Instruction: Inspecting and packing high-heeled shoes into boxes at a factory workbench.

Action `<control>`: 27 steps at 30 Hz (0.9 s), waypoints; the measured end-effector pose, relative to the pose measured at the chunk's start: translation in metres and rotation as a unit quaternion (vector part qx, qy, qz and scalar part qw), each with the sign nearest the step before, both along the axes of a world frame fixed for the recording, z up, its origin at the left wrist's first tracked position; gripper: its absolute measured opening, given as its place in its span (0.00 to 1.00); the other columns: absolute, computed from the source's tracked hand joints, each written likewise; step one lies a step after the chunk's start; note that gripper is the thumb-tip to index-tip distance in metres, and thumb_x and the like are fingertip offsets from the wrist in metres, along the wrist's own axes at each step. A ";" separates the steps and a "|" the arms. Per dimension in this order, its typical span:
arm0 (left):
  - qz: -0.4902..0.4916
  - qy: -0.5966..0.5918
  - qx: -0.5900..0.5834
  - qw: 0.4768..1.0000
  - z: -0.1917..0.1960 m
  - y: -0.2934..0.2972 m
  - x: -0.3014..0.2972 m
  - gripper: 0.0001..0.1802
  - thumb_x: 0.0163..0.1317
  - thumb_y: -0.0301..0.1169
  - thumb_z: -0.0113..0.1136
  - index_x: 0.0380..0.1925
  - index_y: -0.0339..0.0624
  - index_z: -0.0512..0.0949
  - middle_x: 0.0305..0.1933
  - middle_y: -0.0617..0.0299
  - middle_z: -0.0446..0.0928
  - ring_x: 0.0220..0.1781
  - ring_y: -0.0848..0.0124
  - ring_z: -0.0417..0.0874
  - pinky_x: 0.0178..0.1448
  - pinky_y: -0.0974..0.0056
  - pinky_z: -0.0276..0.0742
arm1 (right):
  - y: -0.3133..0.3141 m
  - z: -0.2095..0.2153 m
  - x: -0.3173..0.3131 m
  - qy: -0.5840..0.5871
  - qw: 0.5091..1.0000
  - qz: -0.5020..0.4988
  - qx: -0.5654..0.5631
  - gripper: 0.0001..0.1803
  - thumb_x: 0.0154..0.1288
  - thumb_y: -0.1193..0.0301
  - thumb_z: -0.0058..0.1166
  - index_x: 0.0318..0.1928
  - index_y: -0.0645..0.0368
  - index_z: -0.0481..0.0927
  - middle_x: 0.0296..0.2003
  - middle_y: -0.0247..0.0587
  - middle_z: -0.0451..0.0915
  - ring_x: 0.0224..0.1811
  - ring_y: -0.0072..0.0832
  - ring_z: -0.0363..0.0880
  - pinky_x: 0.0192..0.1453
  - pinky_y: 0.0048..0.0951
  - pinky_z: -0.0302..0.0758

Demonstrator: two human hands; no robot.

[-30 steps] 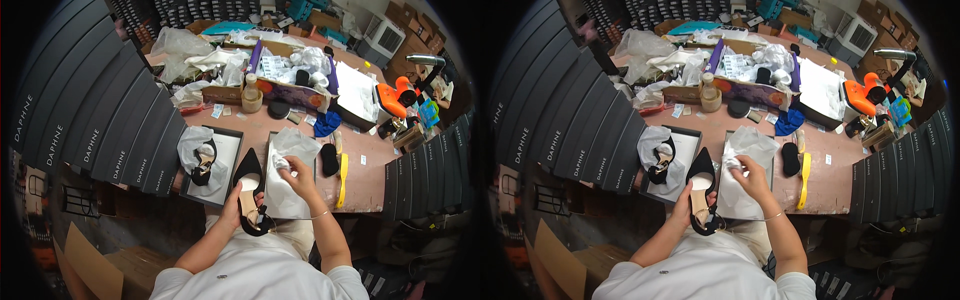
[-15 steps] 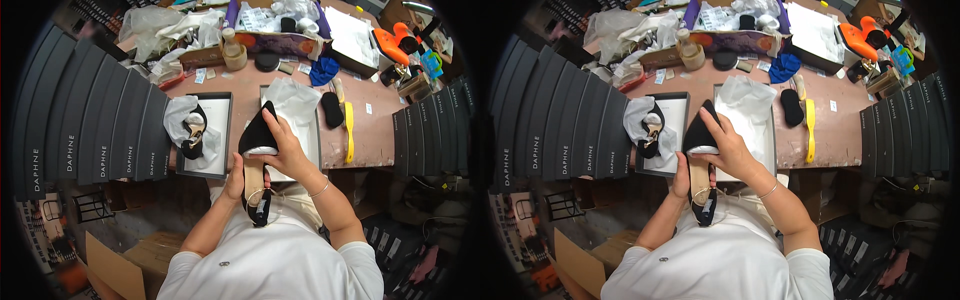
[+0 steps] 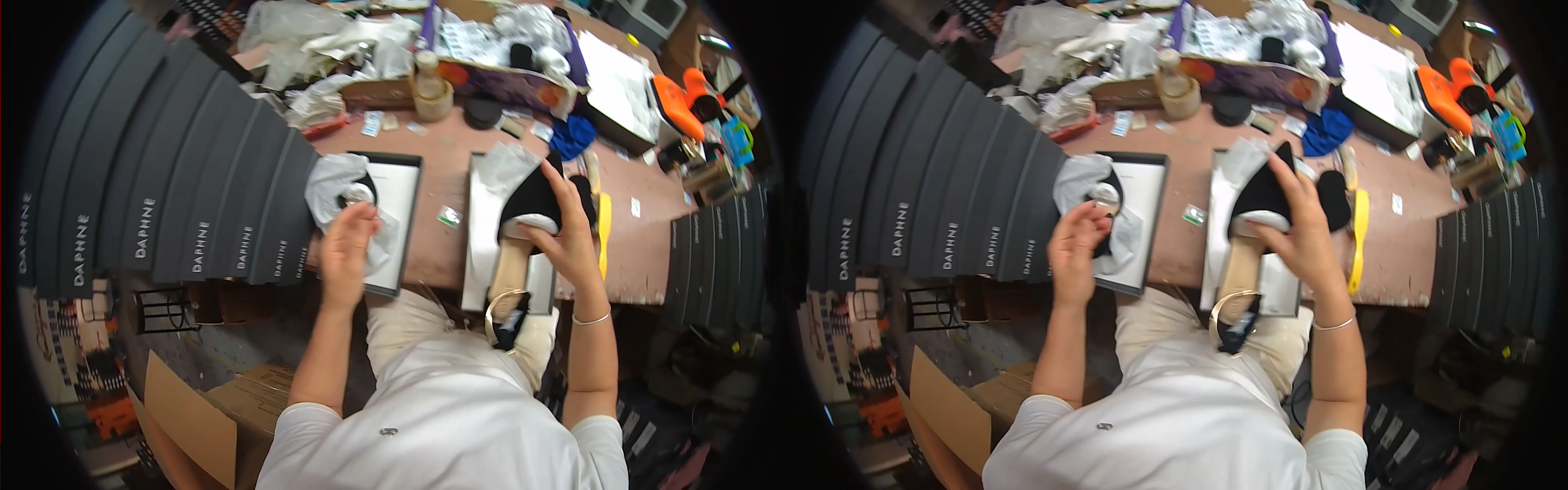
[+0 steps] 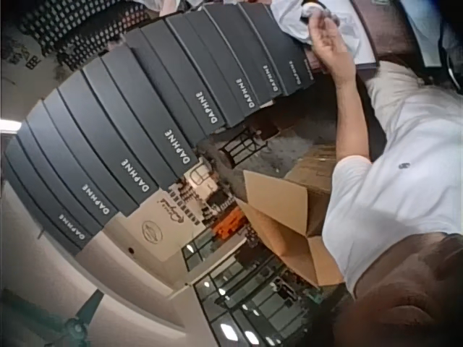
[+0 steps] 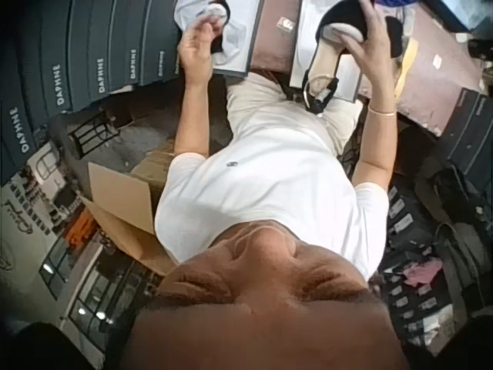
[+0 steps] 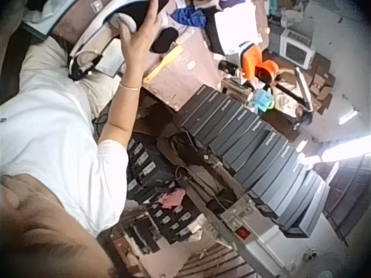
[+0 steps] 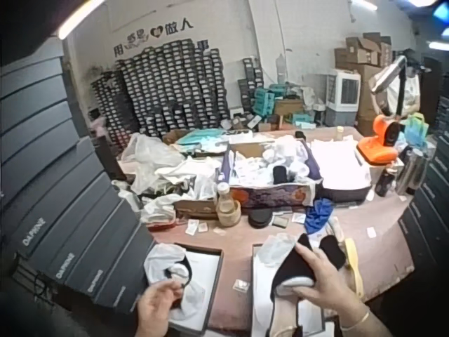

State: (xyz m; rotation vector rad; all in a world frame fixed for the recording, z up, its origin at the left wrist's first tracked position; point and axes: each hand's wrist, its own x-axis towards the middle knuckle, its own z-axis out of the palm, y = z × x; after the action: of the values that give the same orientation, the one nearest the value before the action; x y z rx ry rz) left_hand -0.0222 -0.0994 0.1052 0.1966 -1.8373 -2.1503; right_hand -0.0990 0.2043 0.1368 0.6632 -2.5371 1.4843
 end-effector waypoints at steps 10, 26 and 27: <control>-0.136 0.025 -0.754 0.643 -0.050 -0.117 -0.022 0.25 0.50 0.19 0.60 0.52 0.47 0.78 0.64 0.54 0.67 0.71 0.53 0.60 0.73 0.46 0.55 | 0.010 -0.082 -0.003 0.149 0.888 0.087 0.426 0.29 0.56 0.74 0.50 0.61 0.51 0.71 0.65 0.51 0.63 0.69 0.50 0.58 0.72 0.51 0.55; -0.341 0.018 -0.769 0.540 -0.070 -0.047 -0.093 0.22 0.54 0.48 0.60 0.46 0.52 0.80 0.50 0.59 0.78 0.66 0.55 0.69 0.70 0.26 0.34 | 0.024 -0.108 0.016 0.086 0.915 0.148 0.365 0.22 0.56 0.77 0.53 0.53 0.47 0.78 0.47 0.30 0.79 0.58 0.28 0.74 0.76 0.54 0.42; -0.321 0.024 -0.749 0.578 -0.070 -0.050 -0.102 0.21 0.54 0.48 0.60 0.46 0.52 0.80 0.51 0.60 0.78 0.65 0.58 0.70 0.70 0.27 0.37 | 0.024 -0.099 0.013 0.086 0.936 0.123 0.319 0.23 0.51 0.79 0.56 0.50 0.47 0.78 0.47 0.31 0.80 0.57 0.28 0.75 0.76 0.52 0.43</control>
State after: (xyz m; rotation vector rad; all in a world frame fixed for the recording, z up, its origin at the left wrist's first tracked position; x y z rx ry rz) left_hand -0.1242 -0.1494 0.0352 -0.9926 -3.1620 -0.0147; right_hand -0.0856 0.2279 0.0374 1.1670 -2.8576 0.5685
